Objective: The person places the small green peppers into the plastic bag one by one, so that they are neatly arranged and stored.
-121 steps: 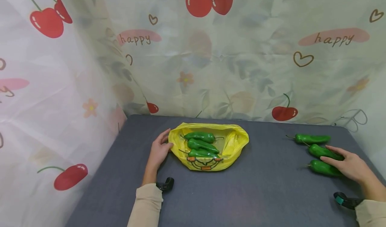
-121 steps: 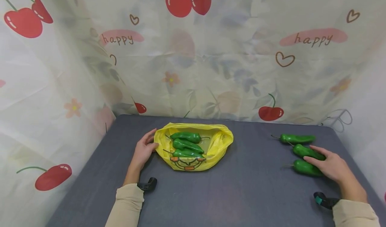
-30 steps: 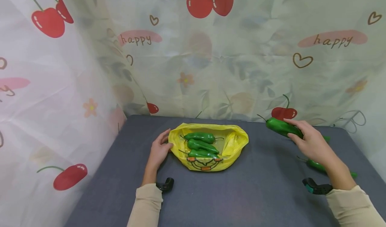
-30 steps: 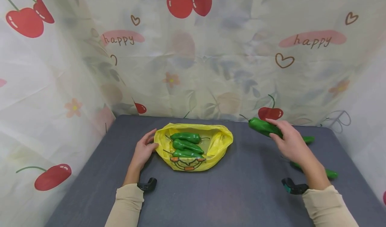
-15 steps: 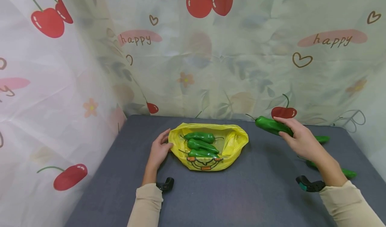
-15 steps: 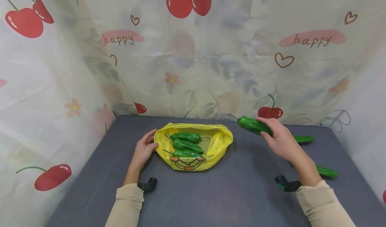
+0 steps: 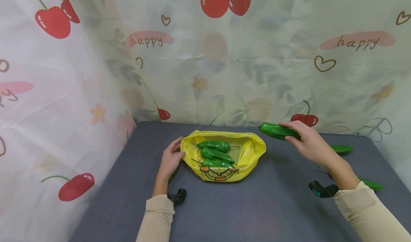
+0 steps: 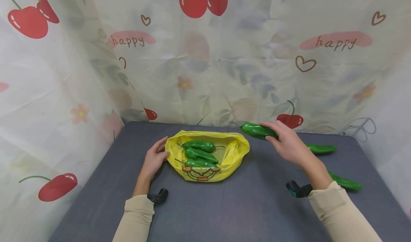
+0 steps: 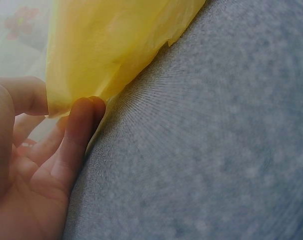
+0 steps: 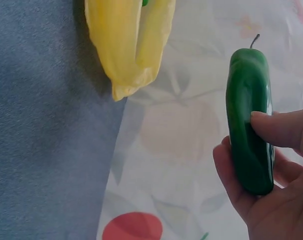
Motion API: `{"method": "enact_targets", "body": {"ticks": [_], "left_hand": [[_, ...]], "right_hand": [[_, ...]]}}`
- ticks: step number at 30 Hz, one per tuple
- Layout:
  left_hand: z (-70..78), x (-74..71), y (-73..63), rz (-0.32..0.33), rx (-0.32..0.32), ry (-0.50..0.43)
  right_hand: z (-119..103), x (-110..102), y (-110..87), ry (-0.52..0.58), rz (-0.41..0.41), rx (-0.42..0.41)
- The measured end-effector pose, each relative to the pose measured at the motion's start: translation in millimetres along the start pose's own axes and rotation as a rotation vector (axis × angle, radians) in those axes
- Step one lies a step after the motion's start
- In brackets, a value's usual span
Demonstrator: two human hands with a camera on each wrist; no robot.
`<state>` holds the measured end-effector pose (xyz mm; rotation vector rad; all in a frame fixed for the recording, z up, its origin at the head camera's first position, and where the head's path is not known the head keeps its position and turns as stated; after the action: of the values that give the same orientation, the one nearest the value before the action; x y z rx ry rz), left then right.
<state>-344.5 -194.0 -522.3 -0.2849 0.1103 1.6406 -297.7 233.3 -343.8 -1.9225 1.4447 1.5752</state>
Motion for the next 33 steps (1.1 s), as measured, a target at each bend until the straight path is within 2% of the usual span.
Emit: {"method": "enact_targets", "body": {"ticks": [6, 15, 25, 33], "left_hand": [[0.9, 0.9, -0.2, -0.001, -0.003, -0.001], [0.2, 1.7, 0.8, 0.002, 0.001, -0.001], [1.2, 1.0, -0.5, 0.006, 0.005, -0.004], [2.1, 0.5, -2.3, 0.002, 0.003, -0.011]], "right_hand": [[-10.9, 1.9, 14.6, 0.030, -0.026, -0.033], [-14.4, 20.1, 31.1, 0.115, -0.133, 0.037], [-19.4, 40.7, 53.0, 0.216, -0.212, 0.069], [-27.5, 59.0, 70.3, 0.279, -0.265, 0.044]]}}
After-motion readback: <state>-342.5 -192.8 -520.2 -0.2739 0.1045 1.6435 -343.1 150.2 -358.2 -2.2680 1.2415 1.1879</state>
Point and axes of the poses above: each hand's wrist, its own y-axis towards the middle knuckle, its own x-axis out of the palm, z = x × y, the point moved 10 cm from there along y, towards the middle knuckle, and after that the axes turned 4 degrees about -x, right-handed, at the moved point
